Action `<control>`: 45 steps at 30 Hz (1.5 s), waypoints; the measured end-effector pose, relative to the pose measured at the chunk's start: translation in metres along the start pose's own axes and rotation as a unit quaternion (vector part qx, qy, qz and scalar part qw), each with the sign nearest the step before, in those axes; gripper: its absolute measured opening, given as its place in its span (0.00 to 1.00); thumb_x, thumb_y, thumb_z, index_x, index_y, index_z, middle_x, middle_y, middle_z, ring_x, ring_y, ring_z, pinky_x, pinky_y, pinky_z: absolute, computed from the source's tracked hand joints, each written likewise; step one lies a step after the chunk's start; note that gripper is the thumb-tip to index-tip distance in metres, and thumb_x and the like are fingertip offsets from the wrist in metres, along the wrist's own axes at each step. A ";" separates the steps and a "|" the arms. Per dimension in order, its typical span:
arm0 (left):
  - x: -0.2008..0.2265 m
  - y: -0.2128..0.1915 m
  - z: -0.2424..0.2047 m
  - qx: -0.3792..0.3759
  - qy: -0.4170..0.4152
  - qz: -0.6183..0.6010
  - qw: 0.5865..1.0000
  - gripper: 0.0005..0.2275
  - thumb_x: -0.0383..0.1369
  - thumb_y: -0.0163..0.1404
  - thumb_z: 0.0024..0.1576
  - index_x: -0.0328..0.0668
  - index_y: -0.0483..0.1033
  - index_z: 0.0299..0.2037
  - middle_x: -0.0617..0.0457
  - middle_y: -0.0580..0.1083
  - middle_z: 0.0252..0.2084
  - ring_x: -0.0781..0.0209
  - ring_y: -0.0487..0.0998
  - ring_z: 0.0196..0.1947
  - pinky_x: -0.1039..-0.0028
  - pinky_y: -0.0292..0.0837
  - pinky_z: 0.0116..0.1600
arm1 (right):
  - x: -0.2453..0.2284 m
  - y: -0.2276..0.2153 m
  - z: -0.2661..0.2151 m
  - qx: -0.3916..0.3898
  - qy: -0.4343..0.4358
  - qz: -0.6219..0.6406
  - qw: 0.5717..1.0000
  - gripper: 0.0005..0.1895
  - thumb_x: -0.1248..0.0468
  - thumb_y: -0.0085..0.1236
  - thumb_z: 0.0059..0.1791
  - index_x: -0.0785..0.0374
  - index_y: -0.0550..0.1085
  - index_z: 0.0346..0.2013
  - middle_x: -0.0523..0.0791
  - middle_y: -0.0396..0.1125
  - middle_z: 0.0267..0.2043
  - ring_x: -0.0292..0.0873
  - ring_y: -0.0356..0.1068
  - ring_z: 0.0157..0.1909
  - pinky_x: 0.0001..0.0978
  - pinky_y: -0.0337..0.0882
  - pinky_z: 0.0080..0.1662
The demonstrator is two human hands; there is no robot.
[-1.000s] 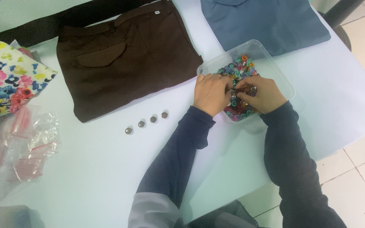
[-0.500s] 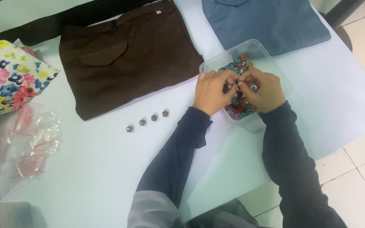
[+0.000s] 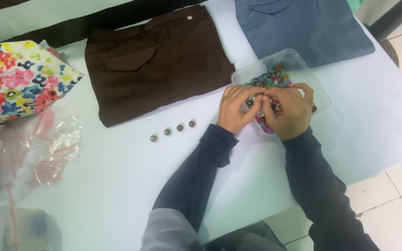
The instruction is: The person repeatedly picks small round buttons from a clear plastic container and places them in a row on a white table. The hands continue this pick-and-place cycle throughout the clip, forming a growing line of buttons.
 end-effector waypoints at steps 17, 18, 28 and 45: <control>0.003 -0.163 -0.085 0.014 -0.067 0.049 0.996 0.09 0.22 0.56 0.55 0.44 0.82 0.43 0.56 0.78 0.31 0.58 0.79 0.31 0.68 0.72 0.44 | -0.165 0.034 -0.022 0.006 -0.130 0.187 0.974 0.13 0.60 0.63 0.46 0.53 0.79 0.45 0.43 0.73 0.50 0.45 0.71 0.47 0.43 0.69 0.50; -0.002 -0.179 -0.091 0.013 -0.083 0.067 0.994 0.10 0.20 0.55 0.55 0.44 0.82 0.43 0.55 0.78 0.30 0.56 0.78 0.31 0.66 0.73 0.43 | -0.176 0.047 -0.030 -0.029 -0.158 0.190 0.969 0.16 0.59 0.64 0.45 0.52 0.78 0.48 0.43 0.71 0.54 0.44 0.69 0.52 0.42 0.68 0.52; -0.042 -0.294 -0.127 0.000 -0.276 0.176 0.945 0.08 0.31 0.60 0.57 0.44 0.75 0.43 0.54 0.76 0.32 0.55 0.77 0.35 0.62 0.71 0.48 | -0.212 0.126 -0.009 -0.141 -0.150 0.208 0.956 0.19 0.57 0.61 0.48 0.54 0.72 0.53 0.44 0.62 0.60 0.45 0.64 0.55 0.42 0.65 0.55; -0.068 -0.285 -0.139 -0.142 -0.312 0.349 0.872 0.10 0.39 0.51 0.60 0.51 0.75 0.49 0.55 0.76 0.43 0.55 0.76 0.47 0.65 0.64 0.54 | -0.259 0.184 -0.009 -0.247 -0.201 0.185 0.930 0.13 0.48 0.56 0.52 0.50 0.76 0.44 0.41 0.65 0.57 0.44 0.55 0.67 0.57 0.47 0.65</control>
Point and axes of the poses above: each hand's wrist, its own z-axis towards the middle knuckle, its own y-axis out of the palm, x = y × z, the point moved 10 cm from there along z, towards the middle knuckle
